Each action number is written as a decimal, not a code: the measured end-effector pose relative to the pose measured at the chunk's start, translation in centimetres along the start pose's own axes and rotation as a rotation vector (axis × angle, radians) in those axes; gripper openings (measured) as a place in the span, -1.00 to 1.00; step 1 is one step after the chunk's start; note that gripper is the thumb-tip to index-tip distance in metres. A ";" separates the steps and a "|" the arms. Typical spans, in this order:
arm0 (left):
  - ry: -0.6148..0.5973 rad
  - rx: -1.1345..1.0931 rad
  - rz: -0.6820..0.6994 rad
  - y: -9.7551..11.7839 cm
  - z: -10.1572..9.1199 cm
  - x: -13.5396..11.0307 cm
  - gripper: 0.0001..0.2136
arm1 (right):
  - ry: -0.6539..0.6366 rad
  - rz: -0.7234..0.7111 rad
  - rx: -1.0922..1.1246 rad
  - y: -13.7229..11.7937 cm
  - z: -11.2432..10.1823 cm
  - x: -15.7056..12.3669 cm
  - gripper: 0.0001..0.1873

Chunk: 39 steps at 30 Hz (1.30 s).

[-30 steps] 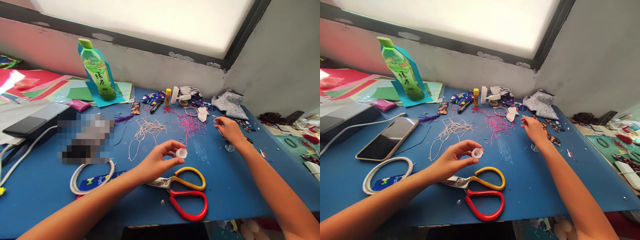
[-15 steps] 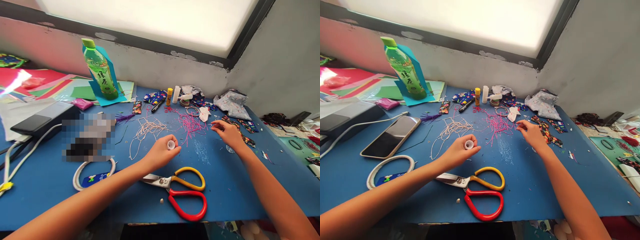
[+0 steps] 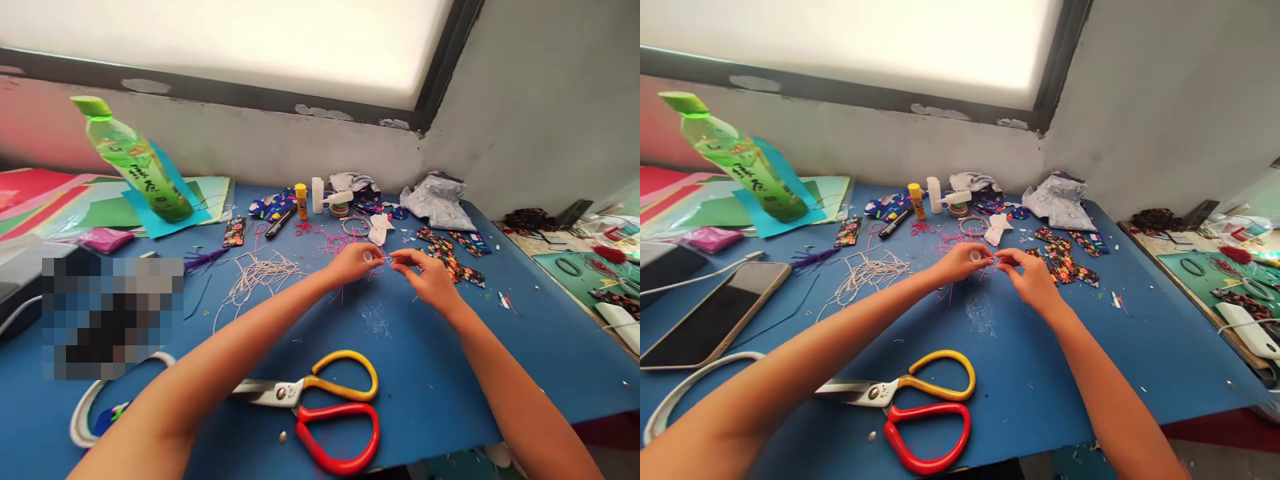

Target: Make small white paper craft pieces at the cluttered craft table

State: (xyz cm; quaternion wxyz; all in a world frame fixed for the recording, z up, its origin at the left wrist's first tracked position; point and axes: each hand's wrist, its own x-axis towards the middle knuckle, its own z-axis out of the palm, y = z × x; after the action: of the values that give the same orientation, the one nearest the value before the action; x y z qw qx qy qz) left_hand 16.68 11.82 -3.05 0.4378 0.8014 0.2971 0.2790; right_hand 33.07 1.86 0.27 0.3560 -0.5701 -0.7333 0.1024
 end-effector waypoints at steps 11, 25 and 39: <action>-0.010 -0.196 -0.065 4.5 -2.1 -13.0 -0.82 | -0.046 -0.307 0.148 -4.6 -0.4 -1.9 -0.76; -0.110 -0.848 -0.220 4.9 -1.4 -19.0 -0.66 | -0.151 -0.649 -0.182 -10.1 0.7 -6.2 -0.84; -0.093 -0.900 -0.344 4.6 -0.2 -19.4 -0.74 | -0.180 -0.624 -0.298 -10.3 1.0 -6.7 -0.80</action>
State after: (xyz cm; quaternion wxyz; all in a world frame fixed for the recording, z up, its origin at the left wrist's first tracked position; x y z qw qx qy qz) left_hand 4.63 -4.11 -2.57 0.7937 0.4833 0.2550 0.2672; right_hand 25.18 -7.34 2.59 0.2171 -0.3530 -0.9074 -0.0692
